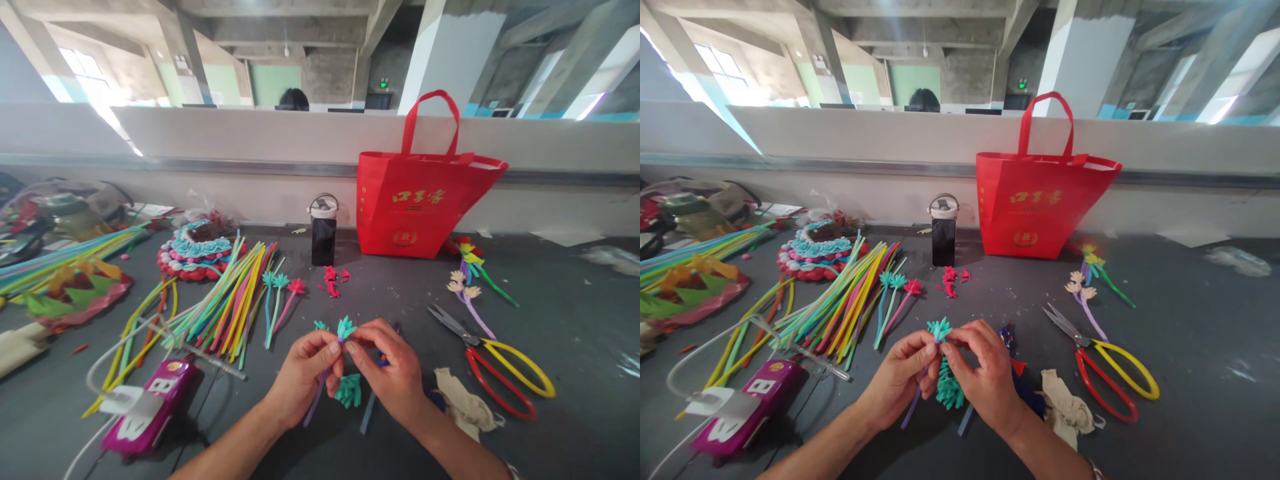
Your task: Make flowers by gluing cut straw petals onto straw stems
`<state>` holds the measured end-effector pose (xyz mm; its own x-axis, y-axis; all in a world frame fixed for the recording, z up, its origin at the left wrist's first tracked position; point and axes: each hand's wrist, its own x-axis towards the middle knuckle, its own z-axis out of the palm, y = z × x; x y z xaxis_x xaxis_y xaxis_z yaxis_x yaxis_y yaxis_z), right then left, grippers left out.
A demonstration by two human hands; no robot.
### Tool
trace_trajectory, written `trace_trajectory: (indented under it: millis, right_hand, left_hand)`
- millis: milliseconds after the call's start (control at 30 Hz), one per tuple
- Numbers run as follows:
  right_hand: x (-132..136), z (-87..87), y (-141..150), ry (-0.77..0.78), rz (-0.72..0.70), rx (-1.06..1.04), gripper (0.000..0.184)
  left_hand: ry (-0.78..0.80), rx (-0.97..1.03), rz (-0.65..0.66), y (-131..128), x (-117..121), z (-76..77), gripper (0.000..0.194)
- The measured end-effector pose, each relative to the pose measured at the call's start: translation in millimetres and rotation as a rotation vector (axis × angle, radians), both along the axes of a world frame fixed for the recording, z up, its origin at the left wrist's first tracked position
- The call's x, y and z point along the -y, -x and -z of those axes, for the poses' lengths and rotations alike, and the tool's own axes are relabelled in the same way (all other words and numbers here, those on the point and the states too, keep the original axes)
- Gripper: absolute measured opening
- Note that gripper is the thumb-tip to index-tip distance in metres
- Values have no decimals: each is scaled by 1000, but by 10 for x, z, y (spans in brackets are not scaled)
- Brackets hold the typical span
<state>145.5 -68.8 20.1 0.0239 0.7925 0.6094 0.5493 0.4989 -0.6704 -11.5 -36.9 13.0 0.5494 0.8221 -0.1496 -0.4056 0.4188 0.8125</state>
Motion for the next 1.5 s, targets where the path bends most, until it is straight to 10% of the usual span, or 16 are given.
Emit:
trace_trajectory:
  millis: [700,967,1500]
  right_hand:
    - [-13,30,42,-2,20,-46,14]
    - [-23,-5,-50,15,23,-70,12]
    - [345,-766,-545,-157,253,154,22]
  left_hand:
    - [-9,47,-118,50,-61,-18,25]
    - [31,34,-221,96,-34,-261,23]
    - [108,33,-118,-5,293,-842,16]
